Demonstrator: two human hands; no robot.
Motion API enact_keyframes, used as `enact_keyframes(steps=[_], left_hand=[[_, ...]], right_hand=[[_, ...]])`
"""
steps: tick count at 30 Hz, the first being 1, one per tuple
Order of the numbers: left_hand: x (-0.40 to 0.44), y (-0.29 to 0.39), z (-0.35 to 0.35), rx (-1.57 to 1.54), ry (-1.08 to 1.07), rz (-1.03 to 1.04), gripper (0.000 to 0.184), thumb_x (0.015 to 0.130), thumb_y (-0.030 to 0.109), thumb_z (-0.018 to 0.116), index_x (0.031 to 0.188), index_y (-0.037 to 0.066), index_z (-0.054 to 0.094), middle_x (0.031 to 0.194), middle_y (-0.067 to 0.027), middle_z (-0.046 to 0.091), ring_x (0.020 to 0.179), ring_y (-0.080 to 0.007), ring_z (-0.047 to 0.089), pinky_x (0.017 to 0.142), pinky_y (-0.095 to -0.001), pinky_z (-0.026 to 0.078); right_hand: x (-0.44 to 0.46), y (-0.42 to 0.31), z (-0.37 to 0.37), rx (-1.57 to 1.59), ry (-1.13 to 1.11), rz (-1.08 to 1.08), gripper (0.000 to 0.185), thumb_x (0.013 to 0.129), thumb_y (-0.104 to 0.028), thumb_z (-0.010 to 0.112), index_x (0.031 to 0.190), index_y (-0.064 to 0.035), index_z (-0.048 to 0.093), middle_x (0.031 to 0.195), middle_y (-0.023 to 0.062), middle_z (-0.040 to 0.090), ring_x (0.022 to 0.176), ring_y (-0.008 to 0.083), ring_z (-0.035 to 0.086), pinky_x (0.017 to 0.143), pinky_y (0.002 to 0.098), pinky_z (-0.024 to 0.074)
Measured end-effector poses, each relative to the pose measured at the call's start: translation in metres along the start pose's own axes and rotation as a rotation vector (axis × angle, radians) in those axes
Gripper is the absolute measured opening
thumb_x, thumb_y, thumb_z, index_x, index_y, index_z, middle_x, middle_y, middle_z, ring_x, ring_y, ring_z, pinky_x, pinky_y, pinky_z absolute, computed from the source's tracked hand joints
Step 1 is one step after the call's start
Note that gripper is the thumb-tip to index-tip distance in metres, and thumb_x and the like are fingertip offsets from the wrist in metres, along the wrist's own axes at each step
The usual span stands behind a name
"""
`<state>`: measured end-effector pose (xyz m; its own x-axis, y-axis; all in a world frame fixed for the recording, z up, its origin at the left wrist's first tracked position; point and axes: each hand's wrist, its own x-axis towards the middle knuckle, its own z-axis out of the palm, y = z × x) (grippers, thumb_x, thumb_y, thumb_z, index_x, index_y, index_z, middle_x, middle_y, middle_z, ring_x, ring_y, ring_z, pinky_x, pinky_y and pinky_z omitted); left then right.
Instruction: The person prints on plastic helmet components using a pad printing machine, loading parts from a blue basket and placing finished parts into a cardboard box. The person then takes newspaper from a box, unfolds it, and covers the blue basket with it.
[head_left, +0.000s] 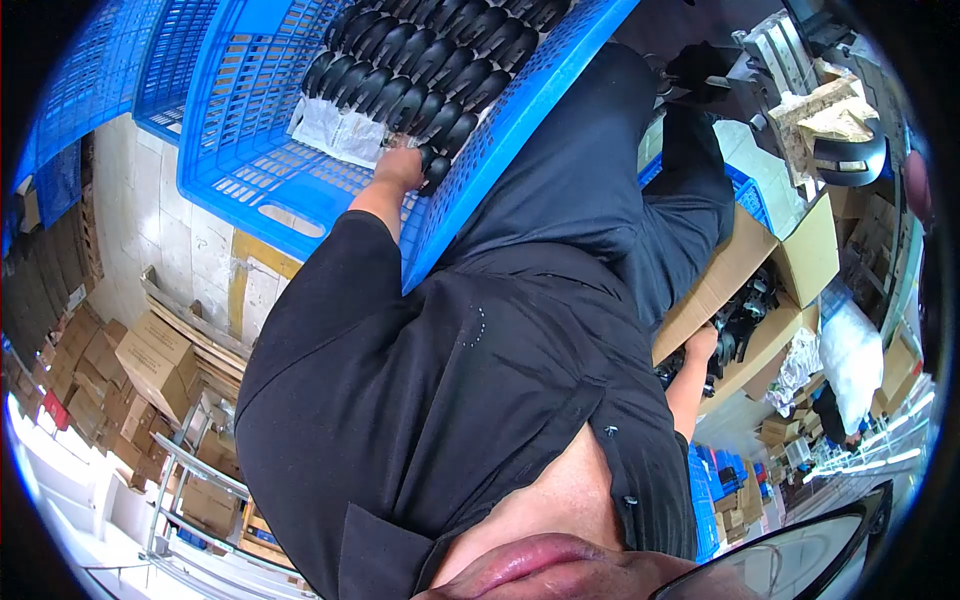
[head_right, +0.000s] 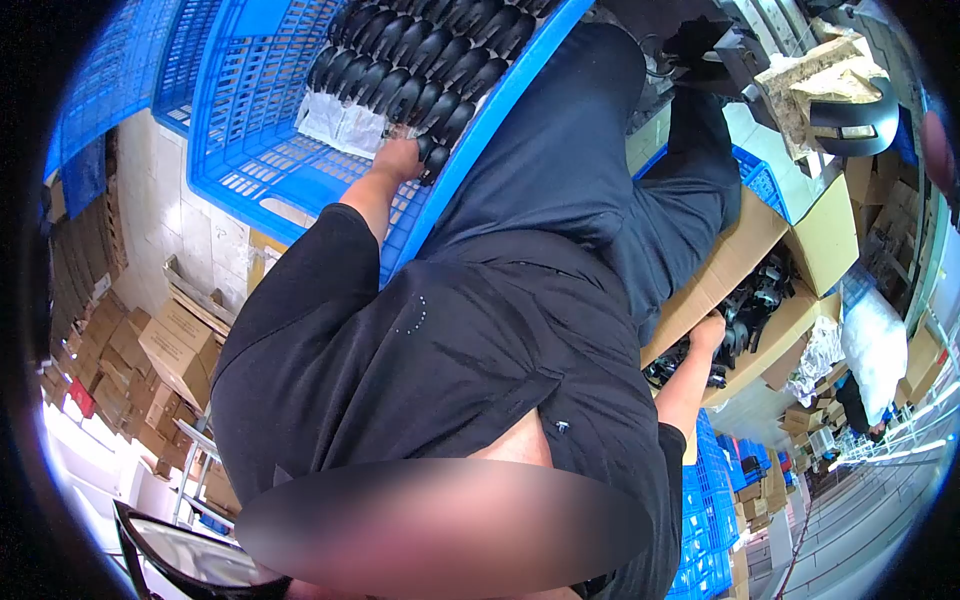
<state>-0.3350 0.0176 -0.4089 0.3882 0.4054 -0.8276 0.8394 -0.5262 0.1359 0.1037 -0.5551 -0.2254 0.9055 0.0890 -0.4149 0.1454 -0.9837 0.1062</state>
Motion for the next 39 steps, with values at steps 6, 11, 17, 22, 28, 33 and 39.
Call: enact_keyframes(steps=[6,11,17,22,28,33,39], left_hand=[[-0.008,-0.002,-0.004,0.097,-0.045,-0.025,0.031,0.084,0.021,0.073,0.114,0.009,0.076,0.119,-0.0155,0.073,0.113,-0.0335,0.070,0.098,-0.0439,0.056],[-0.008,-0.009,-0.026,0.032,0.037,-0.117,0.035,0.087,0.028,0.071,0.114,0.006,0.075,0.120,-0.0175,0.073,0.113,-0.0357,0.070,0.099,-0.0452,0.055],[0.011,-0.021,-0.061,-0.191,0.299,-0.207,0.042,0.088,0.040,0.069,0.107,0.003,0.076,0.114,-0.0241,0.073,0.110,-0.0412,0.069,0.098,-0.0491,0.054],[-0.010,0.023,-0.116,-0.483,0.591,-0.066,0.040,0.088,0.040,0.072,0.096,0.002,0.077,0.095,-0.0214,0.076,0.092,-0.0346,0.074,0.086,-0.0437,0.056],[-0.050,0.109,-0.193,-0.761,0.849,0.156,0.038,0.088,0.039,0.072,0.099,0.003,0.077,0.092,-0.0184,0.076,0.087,-0.0316,0.074,0.081,-0.0420,0.056],[-0.172,0.239,-0.247,-0.663,1.052,0.837,0.020,0.091,0.015,0.075,0.105,0.003,0.071,0.097,-0.0134,0.073,0.081,-0.0218,0.072,0.076,-0.0353,0.058],[-0.273,0.334,-0.263,-0.070,0.777,1.472,0.067,0.084,0.019,0.079,0.144,0.007,0.052,0.147,-0.0220,0.048,0.133,-0.0397,0.050,0.112,-0.0467,0.043]], right_hand=[[0.016,0.012,-0.002,0.406,-0.134,0.200,0.024,0.094,-0.011,0.062,0.111,0.0039,0.072,0.097,0.0180,0.075,0.086,0.0322,0.074,0.078,0.0419,0.0601],[0.009,0.009,-0.030,0.932,-0.233,0.294,0.028,0.101,0.001,0.048,0.127,0.0071,0.057,0.114,0.0152,0.066,0.099,0.0261,0.069,0.086,0.0412,0.0625],[0.014,0.021,-0.051,1.244,-0.075,0.292,0.036,0.100,0.000,0.055,0.136,0.0015,0.054,0.111,0.0097,0.066,0.088,0.0187,0.066,0.080,0.0384,0.0620],[0.014,0.016,-0.080,1.577,0.032,0.204,0.034,0.099,-0.005,0.065,0.132,-0.0042,0.057,0.116,0.0078,0.067,0.094,0.0177,0.066,0.071,0.0321,0.0547],[0.001,-0.007,-0.112,1.759,0.078,-0.016,0.016,0.099,-0.010,0.069,0.114,-0.0105,0.062,0.108,0.0031,0.068,0.091,0.0129,0.064,0.061,0.0249,0.0462],[-0.053,-0.121,-0.167,1.508,-0.062,-0.383,0.019,0.099,-0.008,0.066,0.117,-0.0023,0.064,0.109,0.0061,0.070,0.101,0.0150,0.068,0.089,0.0314,0.0570],[-0.096,-0.223,-0.202,0.770,-0.168,-1.020,0.038,0.083,0.004,0.079,0.118,-0.0021,0.065,0.100,0.0002,0.063,0.089,0.0088,0.059,0.080,0.0267,0.0504]])
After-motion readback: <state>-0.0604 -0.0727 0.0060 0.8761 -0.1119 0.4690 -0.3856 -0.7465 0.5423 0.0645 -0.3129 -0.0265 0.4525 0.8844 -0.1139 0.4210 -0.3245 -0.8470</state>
